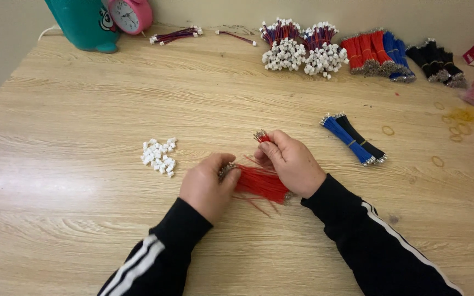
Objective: Assembling electronic wire components by attaching plastic connectors to wire ends
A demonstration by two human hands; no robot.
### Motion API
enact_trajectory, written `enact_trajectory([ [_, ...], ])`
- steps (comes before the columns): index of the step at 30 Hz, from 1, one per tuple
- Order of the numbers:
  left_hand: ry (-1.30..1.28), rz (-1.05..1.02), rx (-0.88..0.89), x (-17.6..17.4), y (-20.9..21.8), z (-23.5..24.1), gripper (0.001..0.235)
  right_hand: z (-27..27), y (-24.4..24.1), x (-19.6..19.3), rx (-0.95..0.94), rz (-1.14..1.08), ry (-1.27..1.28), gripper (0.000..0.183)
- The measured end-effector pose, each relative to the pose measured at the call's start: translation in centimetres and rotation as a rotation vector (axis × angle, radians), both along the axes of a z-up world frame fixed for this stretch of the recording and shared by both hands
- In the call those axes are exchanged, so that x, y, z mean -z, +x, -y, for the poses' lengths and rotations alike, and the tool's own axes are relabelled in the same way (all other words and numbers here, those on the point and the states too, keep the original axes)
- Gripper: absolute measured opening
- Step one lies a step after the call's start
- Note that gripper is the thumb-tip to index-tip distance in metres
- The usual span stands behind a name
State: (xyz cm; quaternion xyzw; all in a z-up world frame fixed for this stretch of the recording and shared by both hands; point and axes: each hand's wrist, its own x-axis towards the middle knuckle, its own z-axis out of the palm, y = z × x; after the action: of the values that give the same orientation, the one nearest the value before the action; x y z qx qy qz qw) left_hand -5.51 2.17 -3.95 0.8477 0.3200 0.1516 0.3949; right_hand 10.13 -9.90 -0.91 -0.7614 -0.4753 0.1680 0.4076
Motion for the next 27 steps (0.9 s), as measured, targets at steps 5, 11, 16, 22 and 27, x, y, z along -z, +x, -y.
enact_trajectory([
  [5,0.599,-0.054,0.131,-2.7,-0.9,2.7,0.060,-0.1,-0.1,0.1,-0.002,-0.012,-0.010,0.023],
  [11,0.839,-0.089,0.367,1.4,0.3,3.3,0.101,-0.4,0.3,1.0,0.079,-0.236,0.008,0.013],
  [16,0.943,0.026,0.364,2.0,-0.5,3.2,0.081,-0.2,-0.6,-2.7,0.169,-0.543,-0.038,0.016],
  [22,0.968,0.192,0.321,1.7,-0.7,3.1,0.027,1.0,4.4,-1.6,0.191,-0.431,0.327,0.012],
  [27,0.894,0.240,0.310,2.0,-0.8,3.2,0.023,1.7,3.6,-6.0,0.183,-0.272,0.353,0.012],
])
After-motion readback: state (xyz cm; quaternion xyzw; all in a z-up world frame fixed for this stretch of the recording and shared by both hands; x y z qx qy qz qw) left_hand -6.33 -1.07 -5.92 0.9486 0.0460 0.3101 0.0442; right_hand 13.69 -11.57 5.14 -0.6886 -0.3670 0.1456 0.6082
